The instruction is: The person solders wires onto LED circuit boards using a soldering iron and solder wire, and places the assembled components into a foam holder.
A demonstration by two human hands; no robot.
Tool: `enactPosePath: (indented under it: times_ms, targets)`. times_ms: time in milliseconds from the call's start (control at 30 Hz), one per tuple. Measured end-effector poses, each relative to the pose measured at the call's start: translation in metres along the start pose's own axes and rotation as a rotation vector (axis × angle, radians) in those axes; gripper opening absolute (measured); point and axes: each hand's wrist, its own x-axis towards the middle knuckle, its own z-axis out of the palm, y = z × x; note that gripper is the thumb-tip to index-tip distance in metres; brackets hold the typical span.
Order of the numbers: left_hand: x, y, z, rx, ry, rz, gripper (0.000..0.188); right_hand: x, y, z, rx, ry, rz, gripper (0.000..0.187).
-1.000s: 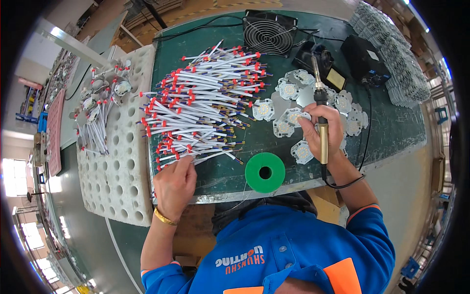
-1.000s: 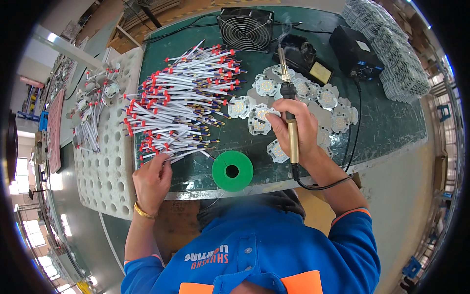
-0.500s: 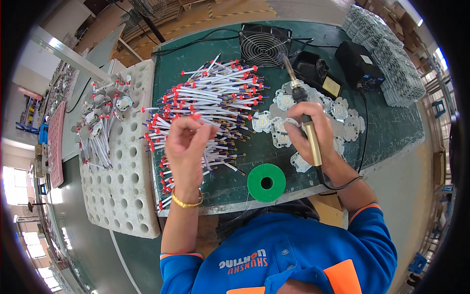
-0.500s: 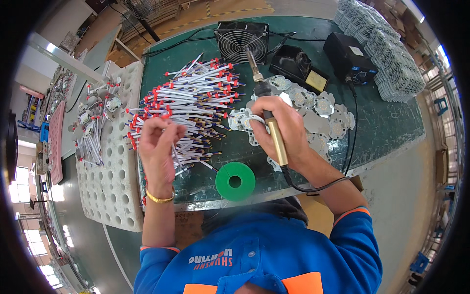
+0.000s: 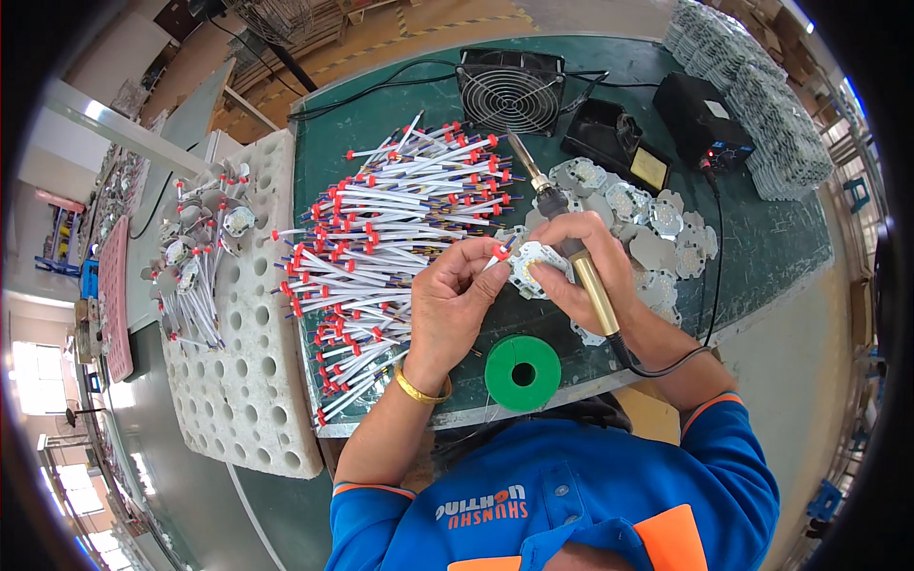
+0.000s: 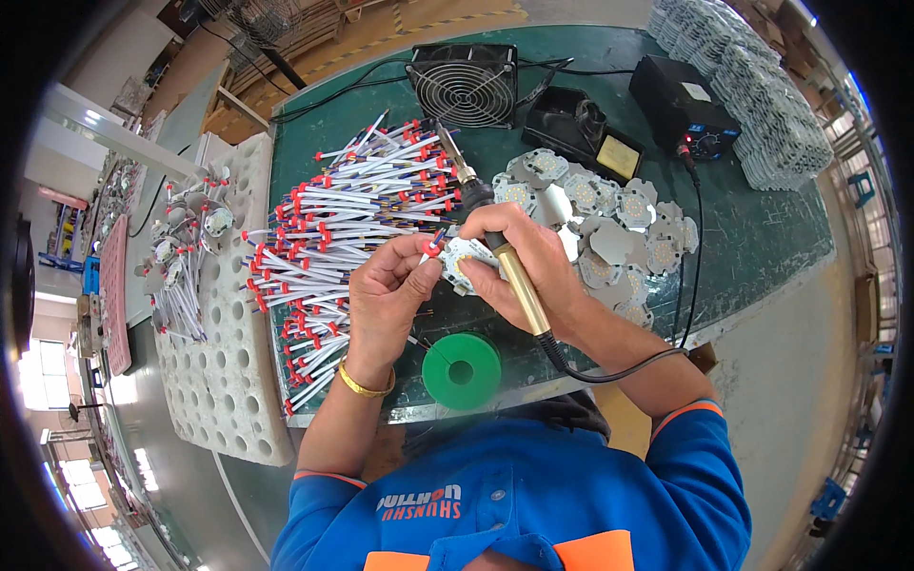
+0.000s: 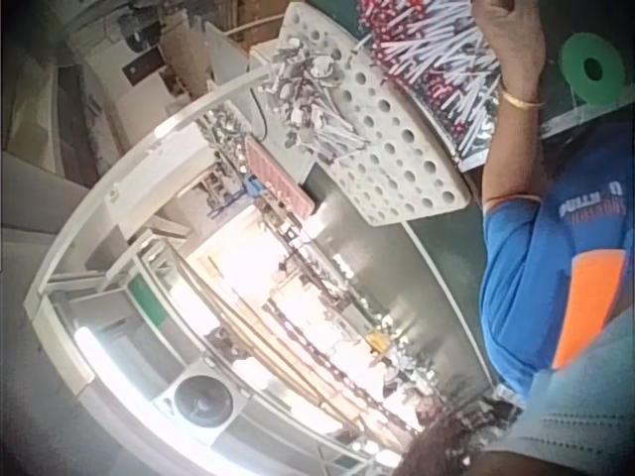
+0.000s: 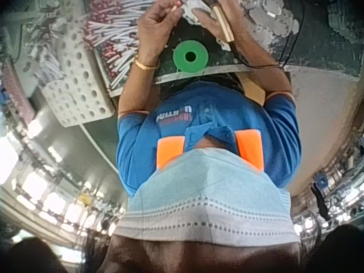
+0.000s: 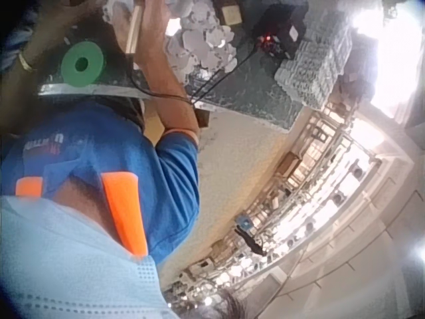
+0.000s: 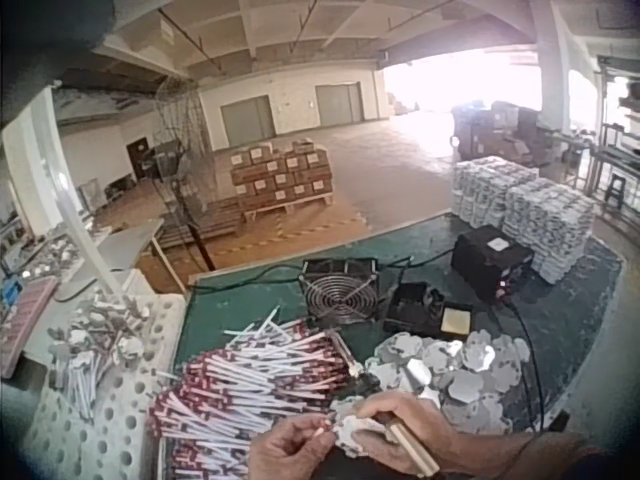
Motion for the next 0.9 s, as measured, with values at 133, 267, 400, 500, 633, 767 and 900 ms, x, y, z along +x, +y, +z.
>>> enactPosePath:
  times_ms: [133, 267, 400, 500, 633, 767, 900]
  targets:
    - [-0.002, -0.009, -0.001, -0.12, 0.094, 0.045, 0.019, -0.005, -0.005, 0.005, 0.032, 0.003, 0.066, 0.03]
    - [-0.003, -0.009, -0.001, -0.106, 0.049, 0.051, 0.019, -0.008, -0.007, 0.003, -0.038, 0.056, 0.027, 0.024]
    - [-0.005, -0.001, -0.003, -0.078, 0.007, -0.038, 0.021, -0.007, -0.011, -0.003, 0.005, 0.061, 0.058, 0.025]
    - [-0.007, -0.001, -0.005, -0.027, -0.036, -0.041, 0.022, -0.006, -0.007, -0.007, 0.064, 0.037, 0.085, 0.028]
    - [-0.007, -0.001, -0.006, -0.025, -0.092, -0.024, 0.021, -0.001, -0.001, -0.012, -0.083, 0.079, -0.098, 0.03]
    - [-0.008, 0.002, -0.004, 0.008, -0.128, -0.026, 0.021, -0.007, -0.006, -0.014, -0.011, 0.046, 0.064, 0.031]
    - [-0.009, 0.003, -0.004, 0.03, -0.142, -0.049, 0.02, -0.006, -0.006, -0.015, -0.046, 0.052, 0.073, 0.03]
